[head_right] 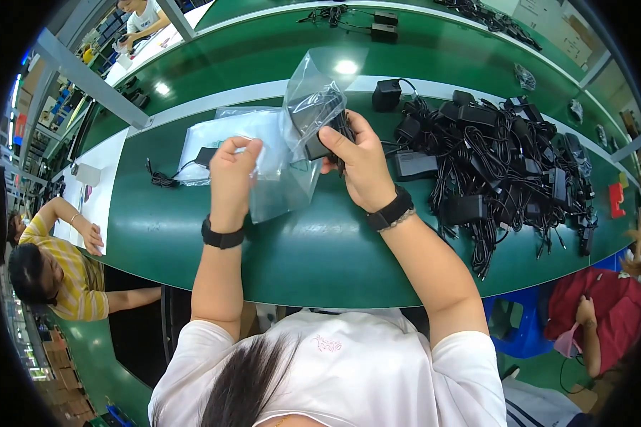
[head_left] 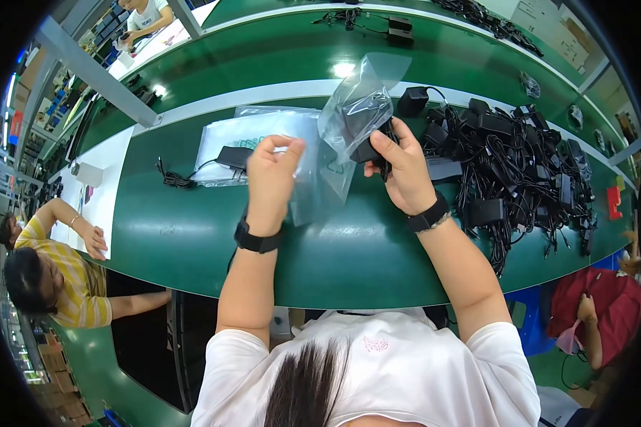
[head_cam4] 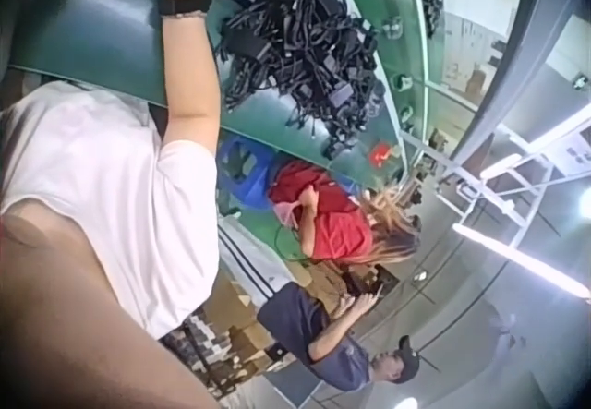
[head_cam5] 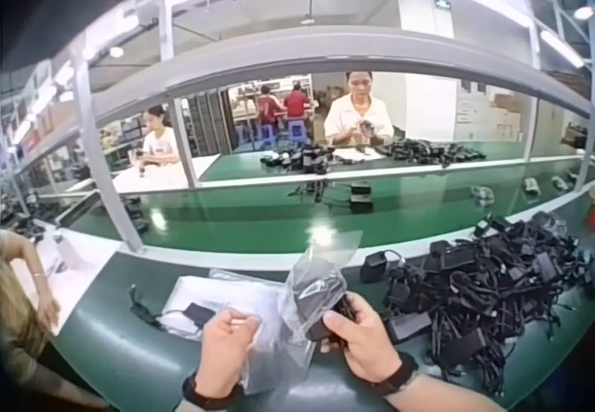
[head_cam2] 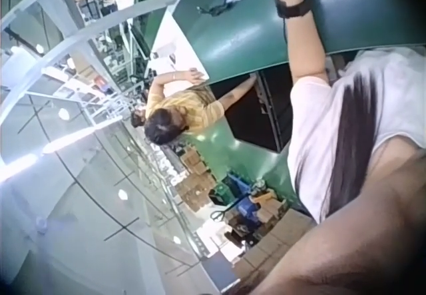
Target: The person picks up a power adapter, wraps its cord around the body, and places it into a plastic bag. After repeating this with a second adapter, the person sets the bag aside and reaches for another unit.
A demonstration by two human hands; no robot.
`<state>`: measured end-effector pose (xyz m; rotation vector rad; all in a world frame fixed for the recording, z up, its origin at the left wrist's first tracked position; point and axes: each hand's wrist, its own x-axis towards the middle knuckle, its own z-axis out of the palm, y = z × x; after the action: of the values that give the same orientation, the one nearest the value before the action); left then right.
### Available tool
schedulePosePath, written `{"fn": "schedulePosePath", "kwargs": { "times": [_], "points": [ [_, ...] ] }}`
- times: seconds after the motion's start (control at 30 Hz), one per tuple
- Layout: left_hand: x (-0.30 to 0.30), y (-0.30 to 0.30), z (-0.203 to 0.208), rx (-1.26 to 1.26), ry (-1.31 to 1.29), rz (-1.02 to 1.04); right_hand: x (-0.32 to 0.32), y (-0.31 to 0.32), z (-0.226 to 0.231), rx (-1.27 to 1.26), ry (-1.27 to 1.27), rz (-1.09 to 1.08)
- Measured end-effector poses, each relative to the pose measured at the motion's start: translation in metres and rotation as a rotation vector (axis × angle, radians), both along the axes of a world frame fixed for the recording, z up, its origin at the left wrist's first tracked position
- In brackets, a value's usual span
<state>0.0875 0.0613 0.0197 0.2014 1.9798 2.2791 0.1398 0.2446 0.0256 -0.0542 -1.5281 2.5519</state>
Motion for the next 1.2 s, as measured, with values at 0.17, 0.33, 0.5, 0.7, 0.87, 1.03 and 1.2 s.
{"fn": "schedulePosePath", "kwargs": {
  "times": [0.17,0.33,0.5,0.7,0.87,1.03,1.2],
  "points": [
    [-0.042,-0.051,-0.011,-0.315,-0.006,0.213,-0.001,0.010,-0.006,0.066,0.046,-0.001],
    [-0.054,-0.090,-0.023,-0.978,0.258,0.351,-0.011,0.018,-0.021,0.069,0.014,-0.046],
    [-0.046,-0.078,-0.019,-1.155,0.308,0.474,-0.010,0.012,-0.026,0.091,0.013,-0.013],
    [-0.044,-0.069,-0.023,-1.330,0.395,0.435,-0.046,-0.019,-0.020,-0.140,0.011,0.125],
    [-0.073,-0.119,-0.022,-1.037,0.496,-0.002,-0.085,-0.052,-0.051,-0.071,-0.057,0.134],
    [-0.086,-0.119,-0.019,-1.373,0.770,-0.248,-0.089,-0.053,-0.053,-0.115,-0.088,0.103],
    [-0.081,-0.117,0.008,-1.209,0.678,-0.139,-0.089,-0.062,-0.059,-0.162,-0.076,0.058]
  ]
}}
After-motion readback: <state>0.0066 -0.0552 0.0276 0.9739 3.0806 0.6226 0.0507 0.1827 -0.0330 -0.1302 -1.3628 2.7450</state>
